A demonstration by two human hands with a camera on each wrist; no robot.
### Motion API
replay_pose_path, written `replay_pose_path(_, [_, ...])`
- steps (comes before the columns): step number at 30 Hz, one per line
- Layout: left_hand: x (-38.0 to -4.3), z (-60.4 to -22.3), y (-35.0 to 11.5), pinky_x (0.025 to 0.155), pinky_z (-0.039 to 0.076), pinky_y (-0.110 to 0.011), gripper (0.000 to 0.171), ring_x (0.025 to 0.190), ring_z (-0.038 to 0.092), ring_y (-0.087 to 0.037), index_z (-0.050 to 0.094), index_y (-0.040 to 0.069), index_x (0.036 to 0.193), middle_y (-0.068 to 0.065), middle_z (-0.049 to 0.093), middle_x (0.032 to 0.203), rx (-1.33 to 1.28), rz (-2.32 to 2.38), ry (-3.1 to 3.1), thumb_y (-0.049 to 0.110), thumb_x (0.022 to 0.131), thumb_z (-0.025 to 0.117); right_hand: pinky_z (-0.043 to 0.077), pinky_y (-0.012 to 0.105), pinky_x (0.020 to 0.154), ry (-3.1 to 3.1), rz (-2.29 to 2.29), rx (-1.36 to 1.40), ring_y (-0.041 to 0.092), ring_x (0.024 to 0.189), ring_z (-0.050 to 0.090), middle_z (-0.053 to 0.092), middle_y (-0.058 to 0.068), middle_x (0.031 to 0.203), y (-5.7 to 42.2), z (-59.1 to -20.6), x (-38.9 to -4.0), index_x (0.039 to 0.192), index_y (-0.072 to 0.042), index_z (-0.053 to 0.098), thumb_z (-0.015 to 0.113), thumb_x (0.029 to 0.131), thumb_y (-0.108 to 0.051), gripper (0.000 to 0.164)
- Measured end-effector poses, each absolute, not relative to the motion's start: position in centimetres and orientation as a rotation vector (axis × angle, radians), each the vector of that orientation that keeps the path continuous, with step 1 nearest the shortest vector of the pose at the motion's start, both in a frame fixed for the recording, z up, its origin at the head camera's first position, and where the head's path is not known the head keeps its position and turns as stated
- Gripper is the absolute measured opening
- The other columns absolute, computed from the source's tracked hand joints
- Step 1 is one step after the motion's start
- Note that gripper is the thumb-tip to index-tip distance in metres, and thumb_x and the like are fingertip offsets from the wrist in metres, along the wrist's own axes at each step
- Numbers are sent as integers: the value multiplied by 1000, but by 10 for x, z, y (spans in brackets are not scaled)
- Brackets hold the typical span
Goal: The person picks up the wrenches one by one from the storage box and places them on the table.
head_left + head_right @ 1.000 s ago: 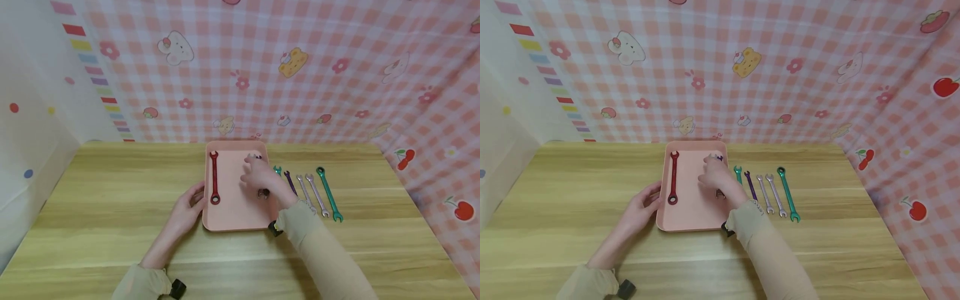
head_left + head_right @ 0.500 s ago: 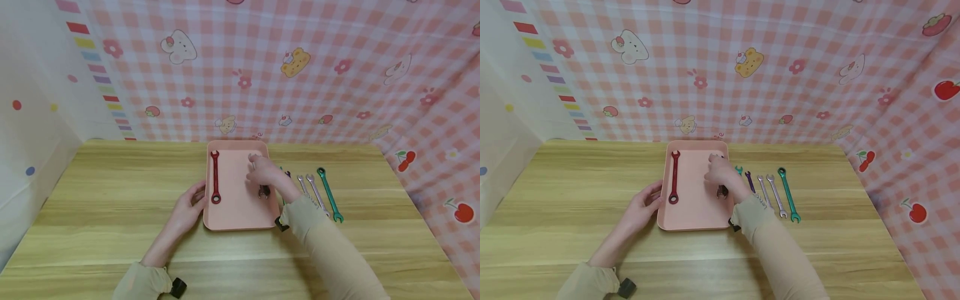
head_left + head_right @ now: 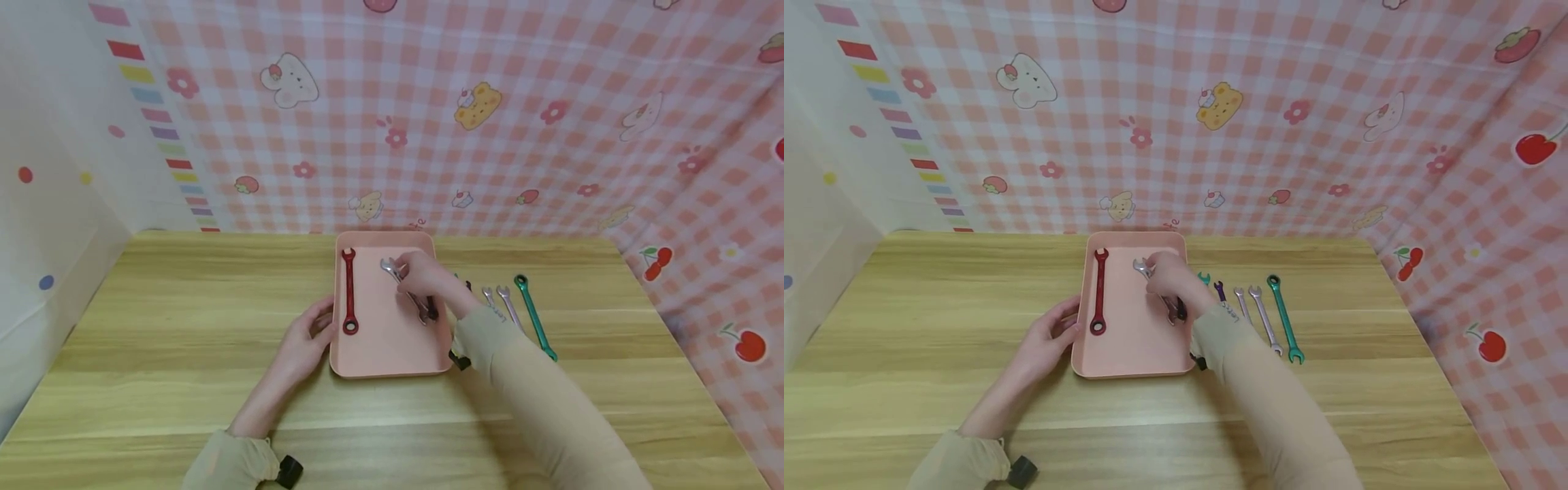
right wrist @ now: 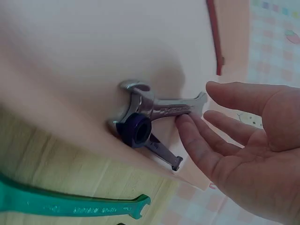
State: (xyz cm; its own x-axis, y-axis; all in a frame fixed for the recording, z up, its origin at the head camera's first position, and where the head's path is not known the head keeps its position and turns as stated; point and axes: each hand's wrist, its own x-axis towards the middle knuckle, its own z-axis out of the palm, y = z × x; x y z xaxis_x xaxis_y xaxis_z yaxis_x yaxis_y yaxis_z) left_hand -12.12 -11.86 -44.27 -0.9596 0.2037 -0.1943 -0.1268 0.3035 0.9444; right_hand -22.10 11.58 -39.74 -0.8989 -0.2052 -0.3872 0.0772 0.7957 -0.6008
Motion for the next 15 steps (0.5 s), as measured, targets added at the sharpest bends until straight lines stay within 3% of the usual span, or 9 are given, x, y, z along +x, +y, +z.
replay_pose_path(9, [-121,-443,-119,123,47,-52,55,151,48,-43,35,-4,161,-27,43,164,59,1699,2294,3,108,49,57,26,84,2557,-815,2,21,100,64,70,17,130,108,-401,-227,137,0,64,70,90,2,48])
replay_pose_path(15, [-120,-442,-118,123,46,-52,55,151,48,-43,35,-4,160,-27,44,164,57,1689,2302,3,108,49,60,32,96,2599,-809,46,24,107,63,70,15,133,102,-402,-228,129,0,68,72,85,7,45])
